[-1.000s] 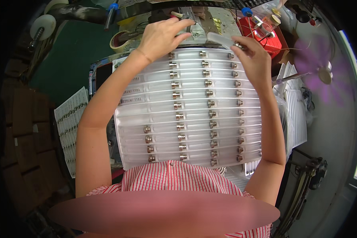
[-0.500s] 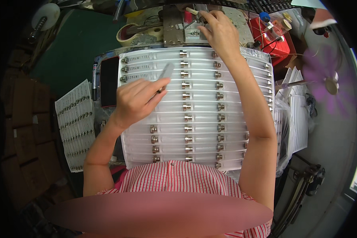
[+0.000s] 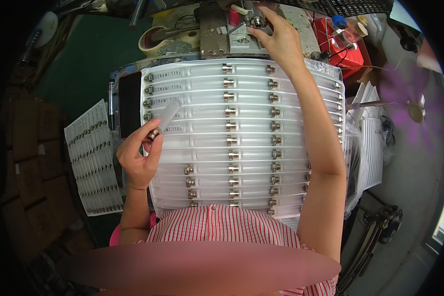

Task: Assembling small metal components into glass vials and organizing them in a tray.

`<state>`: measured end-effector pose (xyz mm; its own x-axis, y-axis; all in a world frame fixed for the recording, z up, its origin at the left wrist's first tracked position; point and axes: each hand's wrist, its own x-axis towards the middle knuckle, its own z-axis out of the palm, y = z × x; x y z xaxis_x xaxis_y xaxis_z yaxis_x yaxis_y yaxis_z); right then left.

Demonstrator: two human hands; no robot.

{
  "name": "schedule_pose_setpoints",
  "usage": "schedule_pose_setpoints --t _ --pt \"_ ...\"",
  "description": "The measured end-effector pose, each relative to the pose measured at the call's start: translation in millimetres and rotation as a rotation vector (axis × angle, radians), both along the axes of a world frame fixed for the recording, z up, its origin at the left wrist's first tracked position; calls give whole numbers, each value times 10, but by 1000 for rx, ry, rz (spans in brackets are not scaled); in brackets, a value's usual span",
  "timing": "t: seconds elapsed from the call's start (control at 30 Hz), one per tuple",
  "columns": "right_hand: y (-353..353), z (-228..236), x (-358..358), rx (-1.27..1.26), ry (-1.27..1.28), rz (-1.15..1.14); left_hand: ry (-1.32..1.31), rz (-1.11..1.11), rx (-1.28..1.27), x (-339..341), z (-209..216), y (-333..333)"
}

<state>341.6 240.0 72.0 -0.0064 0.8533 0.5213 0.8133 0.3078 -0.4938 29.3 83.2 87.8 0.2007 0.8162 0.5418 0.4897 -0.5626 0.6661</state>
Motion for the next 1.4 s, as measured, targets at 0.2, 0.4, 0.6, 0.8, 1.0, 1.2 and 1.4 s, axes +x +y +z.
schedule_pose_setpoints --t 0.2,0.4,0.6,0.8,1.0,1.2,1.4 --pt "-57 159 -54 -192 96 61 -6 24 -8 -6 -27 -6" --pt "24 -21 13 20 -8 24 -9 34 6 -2 -27 9" --pt "50 -64 40 94 -11 44 -8 37 21 -5 -42 22" --pt "-23 35 12 -6 26 29 -89 9 -28 10 -57 42" --pt "-441 283 88 154 -204 -11 -356 117 -371 -255 -65 -49" --pt "-1655 381 -777 -170 -170 561 -201 -84 -491 -618 -202 -37" --pt "-2023 67 -1433 -125 -382 692 239 -96 -161 -651 -323 -66"
